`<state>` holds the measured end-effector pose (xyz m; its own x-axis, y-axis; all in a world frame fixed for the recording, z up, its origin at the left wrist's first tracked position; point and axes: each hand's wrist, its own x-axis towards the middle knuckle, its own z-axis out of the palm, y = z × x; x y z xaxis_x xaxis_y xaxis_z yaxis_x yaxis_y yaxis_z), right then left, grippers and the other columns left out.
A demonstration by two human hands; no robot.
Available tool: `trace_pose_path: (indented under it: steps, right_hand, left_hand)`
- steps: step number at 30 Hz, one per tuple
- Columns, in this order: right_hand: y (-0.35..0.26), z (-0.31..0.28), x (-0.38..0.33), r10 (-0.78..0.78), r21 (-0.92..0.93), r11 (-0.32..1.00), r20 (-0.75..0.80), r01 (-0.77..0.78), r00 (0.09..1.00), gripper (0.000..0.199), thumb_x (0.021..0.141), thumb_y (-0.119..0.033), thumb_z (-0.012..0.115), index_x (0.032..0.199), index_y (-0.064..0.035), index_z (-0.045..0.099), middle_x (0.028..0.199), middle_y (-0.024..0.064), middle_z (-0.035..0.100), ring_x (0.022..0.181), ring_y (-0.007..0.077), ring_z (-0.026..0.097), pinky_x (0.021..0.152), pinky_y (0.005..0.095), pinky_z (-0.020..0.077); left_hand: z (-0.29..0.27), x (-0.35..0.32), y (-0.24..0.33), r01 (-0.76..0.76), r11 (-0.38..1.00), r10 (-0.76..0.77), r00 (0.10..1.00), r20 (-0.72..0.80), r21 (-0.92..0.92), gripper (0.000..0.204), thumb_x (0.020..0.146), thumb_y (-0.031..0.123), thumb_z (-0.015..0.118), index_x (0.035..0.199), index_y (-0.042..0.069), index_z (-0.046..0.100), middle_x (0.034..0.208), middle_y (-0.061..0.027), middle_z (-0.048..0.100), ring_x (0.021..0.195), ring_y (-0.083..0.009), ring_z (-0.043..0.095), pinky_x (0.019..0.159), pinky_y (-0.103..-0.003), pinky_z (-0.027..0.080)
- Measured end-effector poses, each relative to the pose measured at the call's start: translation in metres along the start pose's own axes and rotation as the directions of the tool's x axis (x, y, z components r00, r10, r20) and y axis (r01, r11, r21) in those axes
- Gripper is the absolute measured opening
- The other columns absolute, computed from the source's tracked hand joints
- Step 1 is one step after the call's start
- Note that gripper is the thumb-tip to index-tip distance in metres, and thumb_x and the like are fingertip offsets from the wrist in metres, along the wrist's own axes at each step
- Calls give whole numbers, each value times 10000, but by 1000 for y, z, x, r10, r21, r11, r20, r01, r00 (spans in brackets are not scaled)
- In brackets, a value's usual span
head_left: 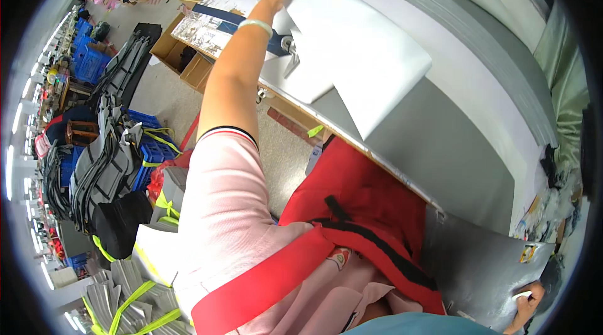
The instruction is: Cleaning and wiping down curved gray industrial plastic components using a cloth.
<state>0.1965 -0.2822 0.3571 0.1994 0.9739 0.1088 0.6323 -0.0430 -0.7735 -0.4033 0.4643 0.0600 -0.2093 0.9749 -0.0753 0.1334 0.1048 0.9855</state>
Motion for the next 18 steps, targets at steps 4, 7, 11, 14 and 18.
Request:
trace_pose_path:
  steps: [4,7,11,14,18]
  right_hand:
    - [-35,10,16,208,-106,973,-8,-207,978,163,854,-99,730,951,30,703,923,125,725,862,237,661,807,368,502]
    - [-44,16,31,300,-102,949,18,-297,954,186,822,-76,711,968,38,704,919,123,722,865,231,655,804,359,498]
    - [-44,22,66,343,-98,937,95,-334,934,220,803,-78,698,988,41,702,919,115,707,875,217,636,803,349,491]
    - [-64,29,79,417,-154,904,124,-398,900,225,814,-90,703,998,41,698,918,107,697,872,210,626,795,352,489]
    - [-51,26,98,349,-210,929,220,-306,911,229,850,-111,712,1018,42,687,918,103,690,870,207,620,778,360,491]
  left_hand:
    - [43,-17,-30,50,965,-24,995,100,-259,784,755,41,853,1369,-148,403,1343,-265,554,1107,-338,639,883,-422,564]
    - [20,-9,-38,98,876,-57,993,102,-472,603,811,55,814,1287,-119,488,1250,-222,611,1009,-315,674,810,-432,592]
    - [-28,12,-53,81,875,-167,976,-141,-477,380,958,234,647,1184,-68,595,1071,-174,678,939,-316,689,767,-464,593]
    - [-10,2,-72,133,931,-229,937,-262,-340,390,962,268,551,1170,-52,631,1088,-216,686,962,-366,690,826,-456,577]
    - [-40,-4,-78,-108,752,283,944,-170,650,331,898,177,566,1121,-39,681,1166,-264,675,1047,-400,679,930,-412,550]
